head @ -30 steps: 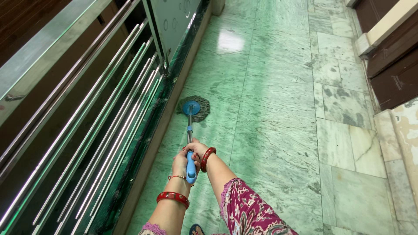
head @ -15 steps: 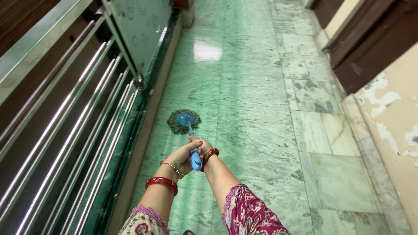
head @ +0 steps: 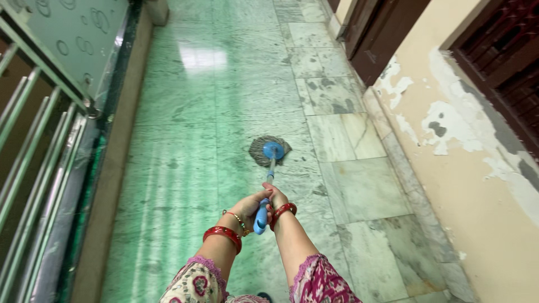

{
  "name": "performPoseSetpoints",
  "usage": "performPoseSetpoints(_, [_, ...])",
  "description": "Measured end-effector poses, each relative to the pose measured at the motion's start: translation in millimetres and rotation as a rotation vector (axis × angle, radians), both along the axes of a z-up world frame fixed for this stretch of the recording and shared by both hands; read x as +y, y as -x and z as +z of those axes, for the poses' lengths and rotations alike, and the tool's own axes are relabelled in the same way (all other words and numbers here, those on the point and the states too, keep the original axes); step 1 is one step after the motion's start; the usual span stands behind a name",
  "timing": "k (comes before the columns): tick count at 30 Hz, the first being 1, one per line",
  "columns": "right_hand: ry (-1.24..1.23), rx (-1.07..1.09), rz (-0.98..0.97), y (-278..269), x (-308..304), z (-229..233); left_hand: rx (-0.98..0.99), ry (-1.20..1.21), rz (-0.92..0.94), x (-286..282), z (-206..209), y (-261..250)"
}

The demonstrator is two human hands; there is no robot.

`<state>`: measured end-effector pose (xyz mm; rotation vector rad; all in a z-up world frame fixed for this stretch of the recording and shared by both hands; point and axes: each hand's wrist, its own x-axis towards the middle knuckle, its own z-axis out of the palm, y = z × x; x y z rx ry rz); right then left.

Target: The person mops the floor of a hallway by moving a blue mop back and forth across the surface while walking backwards.

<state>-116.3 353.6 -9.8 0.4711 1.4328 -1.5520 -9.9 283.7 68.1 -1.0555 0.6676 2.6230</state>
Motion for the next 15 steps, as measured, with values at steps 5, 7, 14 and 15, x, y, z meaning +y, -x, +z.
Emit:
performPoseSetpoints(5, [0.118,-0.071,-0.115,50,88,-50,-0.036,-0.028,-0.089,79,-6,45])
performPoseSetpoints(7, [0.026,0.057,-0.162,55,112,-52,-0.099,-0.085,-0.043,104,-8,57])
performPoseSetpoints(14, [-0.116,0.011,-0.125,52,153,-30,-0.108,0.021,0.002,139,-28,62])
performPoseSetpoints(15, [-0.112,0.015,-0.113,47,145,-29,-0.122,-0.065,0.028,135,-30,54])
